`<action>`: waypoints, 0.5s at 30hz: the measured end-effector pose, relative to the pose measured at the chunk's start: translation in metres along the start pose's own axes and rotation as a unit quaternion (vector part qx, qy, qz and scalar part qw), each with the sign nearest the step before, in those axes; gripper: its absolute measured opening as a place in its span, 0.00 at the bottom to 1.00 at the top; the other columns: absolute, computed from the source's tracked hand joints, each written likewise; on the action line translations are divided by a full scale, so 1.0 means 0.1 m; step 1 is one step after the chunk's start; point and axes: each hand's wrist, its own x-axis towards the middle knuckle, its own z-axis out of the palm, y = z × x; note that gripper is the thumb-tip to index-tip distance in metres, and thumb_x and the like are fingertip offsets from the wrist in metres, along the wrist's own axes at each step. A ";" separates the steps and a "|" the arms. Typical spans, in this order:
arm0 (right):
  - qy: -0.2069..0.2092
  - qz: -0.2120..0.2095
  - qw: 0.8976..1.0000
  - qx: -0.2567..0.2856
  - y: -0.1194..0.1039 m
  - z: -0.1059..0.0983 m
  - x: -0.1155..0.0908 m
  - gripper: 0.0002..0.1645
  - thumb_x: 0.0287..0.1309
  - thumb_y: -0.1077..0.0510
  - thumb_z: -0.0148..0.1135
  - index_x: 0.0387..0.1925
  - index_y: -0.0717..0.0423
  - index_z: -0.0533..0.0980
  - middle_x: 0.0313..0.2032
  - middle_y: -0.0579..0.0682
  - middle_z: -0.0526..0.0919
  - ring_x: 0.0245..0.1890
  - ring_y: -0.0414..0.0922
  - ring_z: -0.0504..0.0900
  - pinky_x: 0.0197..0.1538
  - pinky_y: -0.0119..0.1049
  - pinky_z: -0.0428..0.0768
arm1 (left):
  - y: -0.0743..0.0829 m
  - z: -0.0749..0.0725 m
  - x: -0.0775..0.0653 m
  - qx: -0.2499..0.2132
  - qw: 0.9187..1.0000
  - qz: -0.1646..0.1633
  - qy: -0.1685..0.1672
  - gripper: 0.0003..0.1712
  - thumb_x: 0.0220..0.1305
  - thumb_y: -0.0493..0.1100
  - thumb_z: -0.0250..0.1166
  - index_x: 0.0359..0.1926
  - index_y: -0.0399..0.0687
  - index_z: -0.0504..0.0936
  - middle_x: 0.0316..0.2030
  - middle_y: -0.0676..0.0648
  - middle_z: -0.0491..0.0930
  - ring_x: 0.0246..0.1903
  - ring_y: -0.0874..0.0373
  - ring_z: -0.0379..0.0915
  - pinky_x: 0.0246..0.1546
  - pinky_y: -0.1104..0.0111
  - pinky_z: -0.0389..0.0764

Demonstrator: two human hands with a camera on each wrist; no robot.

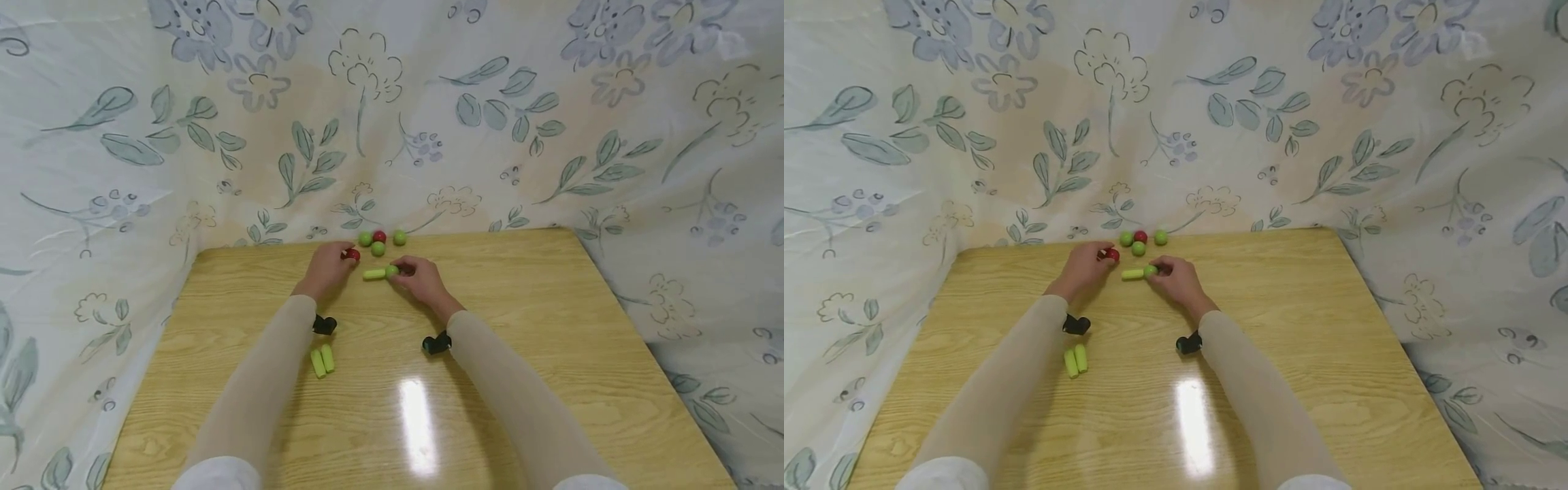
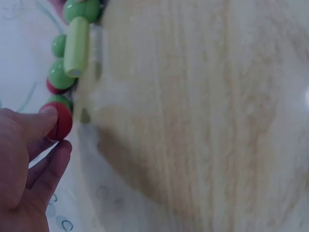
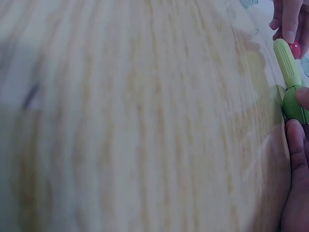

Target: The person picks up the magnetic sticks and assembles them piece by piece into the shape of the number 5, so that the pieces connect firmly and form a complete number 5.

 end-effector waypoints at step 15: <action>0.001 0.003 1.000 -0.003 0.02 0.03 0.04 0.17 0.68 0.55 0.77 0.56 0.53 0.88 0.45 0.48 0.89 0.45 0.45 0.85 0.52 0.41 0.84 | -0.11 -0.08 -0.14 -0.061 0.997 0.016 -0.047 0.21 0.74 0.42 0.73 0.63 0.38 0.87 0.54 0.40 0.88 0.53 0.46 0.84 0.60 0.53 0.82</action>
